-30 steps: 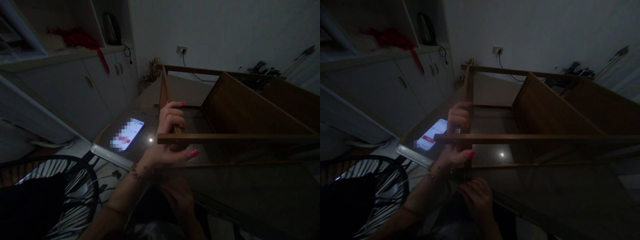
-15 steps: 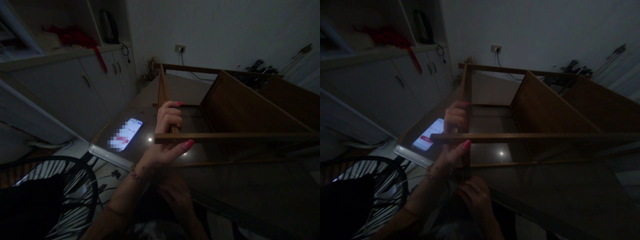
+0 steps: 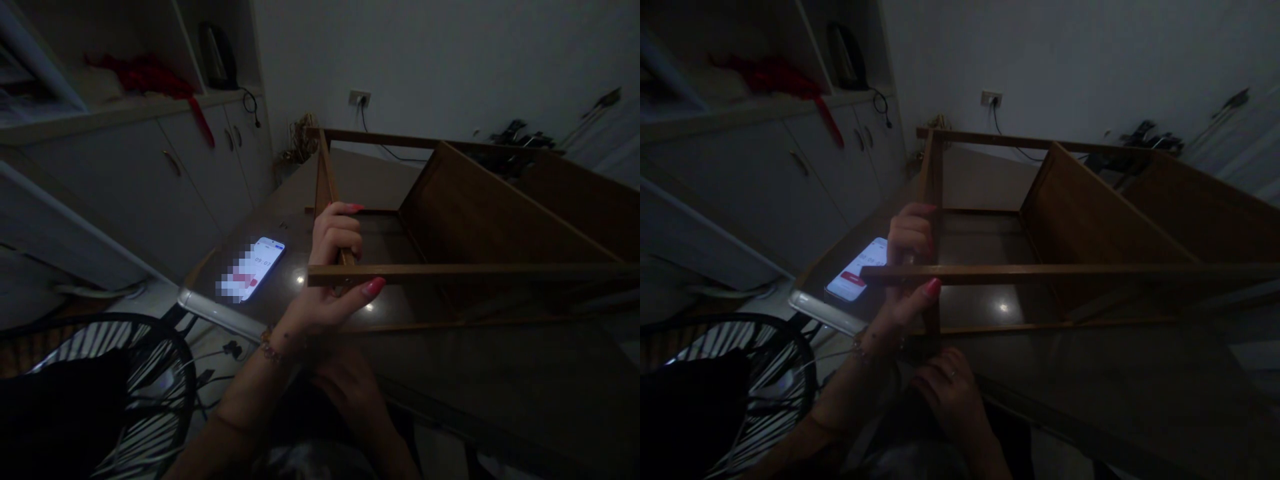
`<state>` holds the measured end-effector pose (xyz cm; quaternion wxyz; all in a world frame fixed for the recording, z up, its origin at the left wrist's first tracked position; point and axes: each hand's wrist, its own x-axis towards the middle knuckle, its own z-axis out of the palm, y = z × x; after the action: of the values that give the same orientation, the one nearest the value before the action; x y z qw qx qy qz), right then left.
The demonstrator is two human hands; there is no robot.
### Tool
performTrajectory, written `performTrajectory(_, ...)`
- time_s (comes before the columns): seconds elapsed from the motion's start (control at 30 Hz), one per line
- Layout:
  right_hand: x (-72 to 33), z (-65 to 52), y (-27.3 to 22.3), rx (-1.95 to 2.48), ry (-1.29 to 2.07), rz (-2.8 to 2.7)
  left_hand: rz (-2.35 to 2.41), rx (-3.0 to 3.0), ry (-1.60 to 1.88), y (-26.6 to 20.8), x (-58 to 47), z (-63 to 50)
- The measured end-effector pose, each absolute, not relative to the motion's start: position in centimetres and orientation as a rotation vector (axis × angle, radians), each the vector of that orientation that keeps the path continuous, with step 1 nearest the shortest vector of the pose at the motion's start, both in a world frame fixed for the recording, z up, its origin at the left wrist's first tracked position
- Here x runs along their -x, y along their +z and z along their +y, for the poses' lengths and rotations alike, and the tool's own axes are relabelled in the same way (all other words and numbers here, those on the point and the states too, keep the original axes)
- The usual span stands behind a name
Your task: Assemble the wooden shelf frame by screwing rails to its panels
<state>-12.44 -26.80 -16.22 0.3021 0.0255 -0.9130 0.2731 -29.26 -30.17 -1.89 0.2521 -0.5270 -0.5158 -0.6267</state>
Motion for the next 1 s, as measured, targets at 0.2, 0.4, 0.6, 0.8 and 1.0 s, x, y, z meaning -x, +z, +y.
performTrajectory(0.2, 12.3, -26.3, -15.6, -0.171, 0.647, -2.584, -1.431, 1.420, -1.710, -2.0, 29.2, -30.1)
performTrajectory(0.4, 12.5, -25.8, -15.0, -0.234, 0.500, -2.361, -1.402, 1.432, -1.741, -2.3, 29.5, -29.8)
performTrajectory(0.6, 12.1, -25.7, -14.4, -0.037, 0.281, -2.298, -1.423, 1.428, -1.730, -2.6, 29.5, -29.8)
performTrajectory(0.8, 11.8, -26.1, -14.2, 0.026, 0.182, -2.430, -1.393, 1.431, -1.743, -2.5, 29.6, -29.8)
performTrajectory(1.0, 11.9, -26.7, -14.5, 0.077, 0.252, -2.496, -1.414, 1.431, -1.782, -2.8, 29.6, -29.6)
